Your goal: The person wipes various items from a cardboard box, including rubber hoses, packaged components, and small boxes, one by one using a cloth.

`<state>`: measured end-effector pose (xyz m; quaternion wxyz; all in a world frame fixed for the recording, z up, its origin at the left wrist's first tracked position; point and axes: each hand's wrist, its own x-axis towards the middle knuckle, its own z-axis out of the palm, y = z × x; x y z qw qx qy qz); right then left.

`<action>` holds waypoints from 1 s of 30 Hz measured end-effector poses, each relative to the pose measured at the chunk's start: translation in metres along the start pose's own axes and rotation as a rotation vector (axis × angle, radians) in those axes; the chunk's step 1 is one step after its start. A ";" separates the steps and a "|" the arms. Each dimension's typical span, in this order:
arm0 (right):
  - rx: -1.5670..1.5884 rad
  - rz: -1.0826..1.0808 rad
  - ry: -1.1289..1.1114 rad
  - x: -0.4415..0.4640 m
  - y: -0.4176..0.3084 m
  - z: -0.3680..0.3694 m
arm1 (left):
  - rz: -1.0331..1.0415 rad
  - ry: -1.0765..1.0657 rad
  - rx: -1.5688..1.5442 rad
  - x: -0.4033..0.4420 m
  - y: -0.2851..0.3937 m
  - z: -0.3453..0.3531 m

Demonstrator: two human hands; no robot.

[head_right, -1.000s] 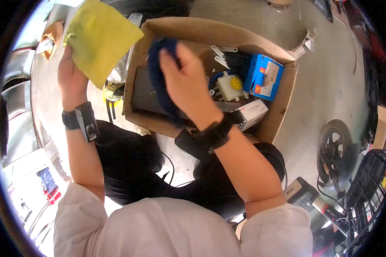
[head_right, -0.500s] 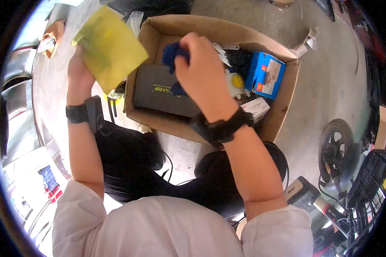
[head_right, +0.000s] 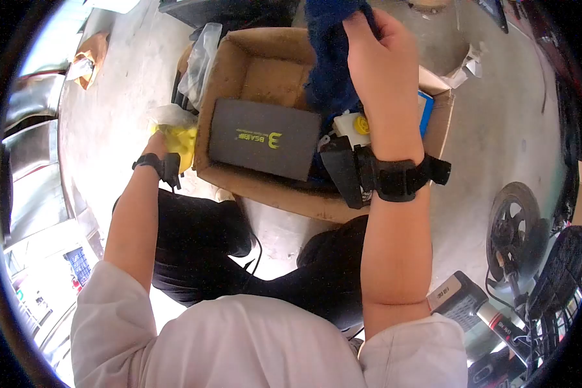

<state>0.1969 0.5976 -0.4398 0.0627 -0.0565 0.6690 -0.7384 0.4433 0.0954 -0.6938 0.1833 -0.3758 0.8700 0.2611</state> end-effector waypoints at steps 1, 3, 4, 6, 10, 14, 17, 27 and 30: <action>0.024 0.007 -0.009 0.000 0.000 -0.001 | 0.004 0.019 -0.250 0.005 0.005 0.004; 0.072 0.023 -0.025 -0.001 -0.002 -0.003 | -0.288 -0.009 -0.852 0.009 0.012 0.010; 0.050 0.019 0.001 -0.002 -0.003 -0.003 | -0.408 -0.031 -1.043 -0.004 0.037 0.006; 0.008 0.013 0.044 -0.004 -0.005 -0.001 | -0.497 -0.063 -1.180 -0.018 0.070 -0.002; 0.080 -0.096 0.135 -0.005 -0.007 -0.004 | 0.194 -0.029 -0.009 -0.003 0.035 0.012; 0.247 -0.169 0.234 0.005 -0.002 -0.019 | -0.287 0.441 -0.148 -0.047 0.140 -0.009; 0.390 -0.138 0.090 0.006 0.008 -0.030 | -0.340 0.861 -0.514 -0.076 0.224 -0.015; 0.369 0.043 -0.188 -0.020 -0.010 0.024 | 1.052 0.165 -0.620 -0.199 0.397 -0.024; 0.364 0.017 -0.238 -0.019 -0.014 0.020 | 0.801 0.171 -0.700 -0.207 0.416 -0.028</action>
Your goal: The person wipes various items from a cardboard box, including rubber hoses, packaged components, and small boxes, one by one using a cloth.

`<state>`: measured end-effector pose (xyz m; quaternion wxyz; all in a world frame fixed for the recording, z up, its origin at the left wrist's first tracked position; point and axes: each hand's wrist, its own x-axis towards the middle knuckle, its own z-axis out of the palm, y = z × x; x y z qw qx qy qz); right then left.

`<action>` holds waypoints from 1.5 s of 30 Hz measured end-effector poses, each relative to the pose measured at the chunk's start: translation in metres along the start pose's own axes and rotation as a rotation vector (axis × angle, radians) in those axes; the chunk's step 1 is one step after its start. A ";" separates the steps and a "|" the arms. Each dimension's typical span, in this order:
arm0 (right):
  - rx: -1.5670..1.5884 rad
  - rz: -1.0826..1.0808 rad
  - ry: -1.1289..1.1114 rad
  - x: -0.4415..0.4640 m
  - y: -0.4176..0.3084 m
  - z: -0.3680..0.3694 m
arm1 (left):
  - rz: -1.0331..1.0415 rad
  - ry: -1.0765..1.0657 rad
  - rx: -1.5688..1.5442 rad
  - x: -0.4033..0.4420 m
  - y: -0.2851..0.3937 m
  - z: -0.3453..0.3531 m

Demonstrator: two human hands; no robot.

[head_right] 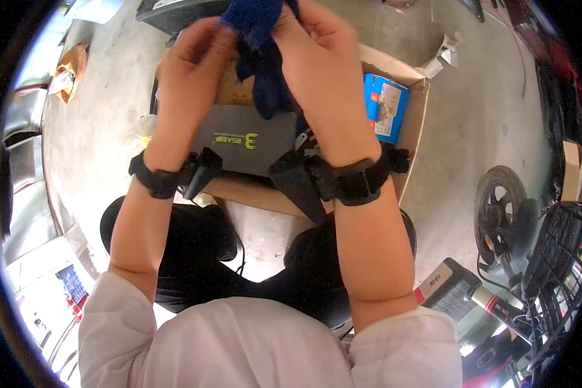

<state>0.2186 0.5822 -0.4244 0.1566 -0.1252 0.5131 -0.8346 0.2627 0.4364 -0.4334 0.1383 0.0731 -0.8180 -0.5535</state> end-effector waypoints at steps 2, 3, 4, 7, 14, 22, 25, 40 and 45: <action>-0.040 -0.015 0.072 0.001 -0.013 0.001 | 0.129 0.115 0.035 0.012 0.000 -0.009; 0.018 -0.107 0.037 0.002 -0.016 0.000 | 0.192 0.173 0.054 0.018 0.002 -0.012; 0.078 -0.198 0.001 0.005 -0.017 -0.002 | 0.208 0.257 -0.106 0.019 0.019 -0.004; 0.255 -0.310 0.113 0.005 -0.011 -0.003 | 0.427 0.121 -0.208 0.031 0.058 -0.001; -0.352 -0.124 0.147 -0.027 0.055 -0.011 | 0.293 -0.468 -0.278 -0.002 0.105 0.028; -0.045 -0.068 0.332 -0.048 0.005 -0.065 | 0.328 -0.555 -0.154 -0.008 0.084 0.008; -0.057 -0.084 0.387 -0.059 -0.004 -0.084 | 0.226 -0.540 -0.136 0.008 0.065 0.026; -0.249 -0.219 0.804 -0.106 -0.066 -0.227 | -0.494 -0.555 0.052 -0.034 -0.165 0.274; -0.265 -0.131 0.892 -0.136 -0.052 -0.251 | -0.716 -0.464 0.272 -0.034 -0.146 0.281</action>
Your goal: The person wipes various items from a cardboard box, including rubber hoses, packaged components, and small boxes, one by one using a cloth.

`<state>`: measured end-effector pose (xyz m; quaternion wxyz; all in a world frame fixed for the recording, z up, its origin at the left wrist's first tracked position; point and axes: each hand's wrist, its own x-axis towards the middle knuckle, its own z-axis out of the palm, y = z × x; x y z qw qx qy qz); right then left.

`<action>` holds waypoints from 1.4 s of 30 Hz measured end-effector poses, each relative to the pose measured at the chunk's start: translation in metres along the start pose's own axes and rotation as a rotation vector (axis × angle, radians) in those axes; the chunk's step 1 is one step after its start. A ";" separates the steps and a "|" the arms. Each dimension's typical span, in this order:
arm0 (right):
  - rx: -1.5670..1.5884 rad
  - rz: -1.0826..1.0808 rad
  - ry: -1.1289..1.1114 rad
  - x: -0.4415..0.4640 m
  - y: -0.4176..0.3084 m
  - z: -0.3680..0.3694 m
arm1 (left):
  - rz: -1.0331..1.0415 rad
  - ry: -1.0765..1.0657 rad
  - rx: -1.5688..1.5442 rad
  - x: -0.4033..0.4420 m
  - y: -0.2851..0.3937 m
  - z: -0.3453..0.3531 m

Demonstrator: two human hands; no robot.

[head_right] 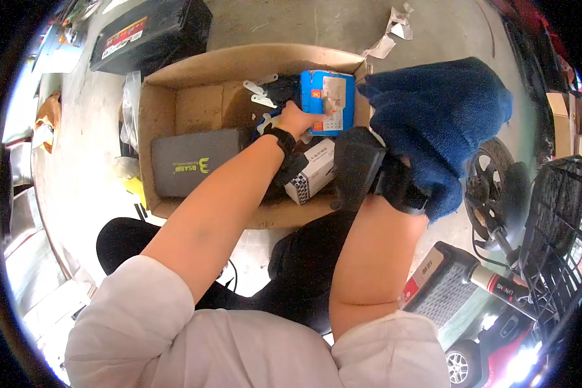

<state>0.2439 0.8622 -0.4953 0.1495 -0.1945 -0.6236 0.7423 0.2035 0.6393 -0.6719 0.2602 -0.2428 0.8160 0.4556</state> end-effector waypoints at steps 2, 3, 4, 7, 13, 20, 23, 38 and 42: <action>-0.015 0.049 0.019 -0.007 0.012 -0.008 | -0.031 -0.046 -0.040 0.025 -0.013 0.009; -0.015 0.065 0.021 -0.011 0.015 -0.011 | -0.048 -0.091 -0.079 0.034 -0.019 0.011; -0.020 0.075 0.023 -0.014 0.018 -0.012 | -0.019 -0.136 -0.117 0.036 -0.015 0.009; -0.028 0.075 0.007 -0.010 0.021 -0.008 | -0.009 -0.045 -0.165 0.019 0.000 0.011; -0.057 -0.073 -0.088 -0.001 -0.002 0.037 | 0.094 -0.207 -0.372 -0.024 0.032 -0.048; -0.655 -0.705 -0.318 -0.024 -0.039 0.139 | 0.167 -0.317 -0.917 -0.139 0.035 -0.231; -1.504 -0.879 -0.353 -0.083 -0.027 0.201 | 0.228 -0.131 -0.919 -0.163 0.012 -0.263; 0.130 0.058 -0.699 -0.141 0.032 0.240 | 0.298 -0.042 -0.403 -0.186 -0.025 -0.266; 0.029 -0.009 -0.765 -0.154 0.049 0.253 | 0.314 0.021 -0.319 -0.177 -0.036 -0.274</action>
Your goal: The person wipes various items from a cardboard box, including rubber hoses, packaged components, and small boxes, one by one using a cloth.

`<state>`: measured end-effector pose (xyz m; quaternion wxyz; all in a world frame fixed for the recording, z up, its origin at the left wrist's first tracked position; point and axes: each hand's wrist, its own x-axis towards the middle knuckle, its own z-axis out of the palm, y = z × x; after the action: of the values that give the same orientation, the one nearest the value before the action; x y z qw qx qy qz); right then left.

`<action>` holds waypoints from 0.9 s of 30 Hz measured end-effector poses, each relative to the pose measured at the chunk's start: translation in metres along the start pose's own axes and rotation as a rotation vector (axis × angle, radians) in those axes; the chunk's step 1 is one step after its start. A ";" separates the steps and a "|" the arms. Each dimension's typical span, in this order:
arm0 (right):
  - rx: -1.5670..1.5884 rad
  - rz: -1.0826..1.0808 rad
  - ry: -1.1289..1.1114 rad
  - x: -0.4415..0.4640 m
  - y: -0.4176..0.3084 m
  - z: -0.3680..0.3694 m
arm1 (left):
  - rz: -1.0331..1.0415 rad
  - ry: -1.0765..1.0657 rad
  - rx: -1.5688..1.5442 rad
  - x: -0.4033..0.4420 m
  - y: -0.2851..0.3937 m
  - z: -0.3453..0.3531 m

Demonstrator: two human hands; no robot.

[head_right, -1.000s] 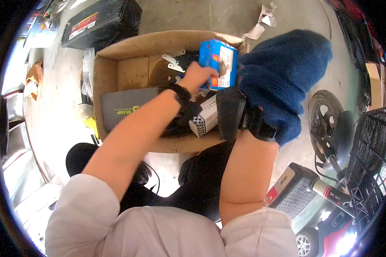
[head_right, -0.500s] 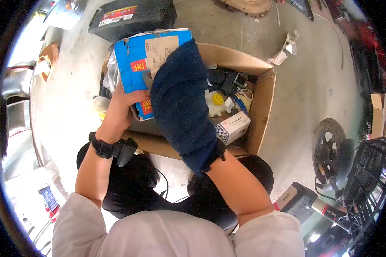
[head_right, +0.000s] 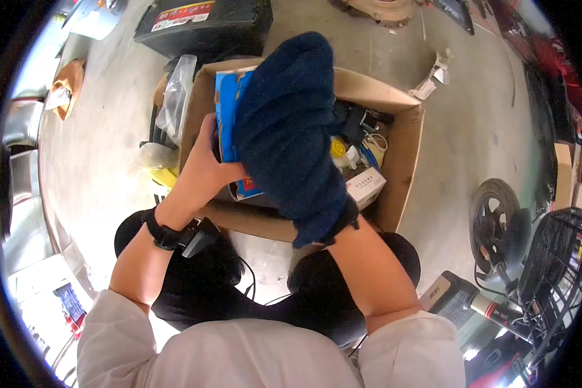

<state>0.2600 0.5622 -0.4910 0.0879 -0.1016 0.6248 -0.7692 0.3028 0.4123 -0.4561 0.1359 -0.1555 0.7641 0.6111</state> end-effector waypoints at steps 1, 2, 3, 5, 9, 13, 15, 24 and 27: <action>-0.019 0.008 -0.034 0.003 -0.001 -0.003 | -0.022 -0.013 -0.011 -0.002 0.006 -0.005; -0.031 0.028 -0.083 0.008 -0.006 -0.011 | -0.040 -0.030 -0.020 -0.002 0.010 -0.008; -0.042 0.050 -0.136 0.014 -0.011 -0.018 | -0.017 -0.049 -0.120 0.000 0.004 -0.011; -0.095 0.080 -0.248 0.021 -0.022 -0.035 | -0.031 -0.087 -0.246 -0.003 0.009 -0.017; -0.266 0.083 -0.409 0.024 -0.035 -0.049 | -0.018 -0.165 -0.551 -0.003 0.014 -0.027; -0.380 0.052 -0.482 0.018 -0.026 -0.042 | -0.037 -0.117 -0.864 -0.001 0.002 -0.029; -0.406 0.048 -0.515 0.012 -0.021 -0.038 | -0.021 -0.015 -1.014 0.000 -0.006 -0.027; -0.240 0.079 -0.404 0.021 -0.031 -0.051 | -0.014 -0.085 -1.423 0.022 -0.025 -0.050; -0.243 0.056 -0.406 0.016 -0.033 -0.050 | -0.065 -0.402 -1.568 0.025 -0.040 -0.052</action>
<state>0.2313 0.6121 -0.4679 0.2202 -0.2466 0.6849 -0.6493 0.2956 0.3519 -0.4903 0.1396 -0.1147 0.0694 0.9811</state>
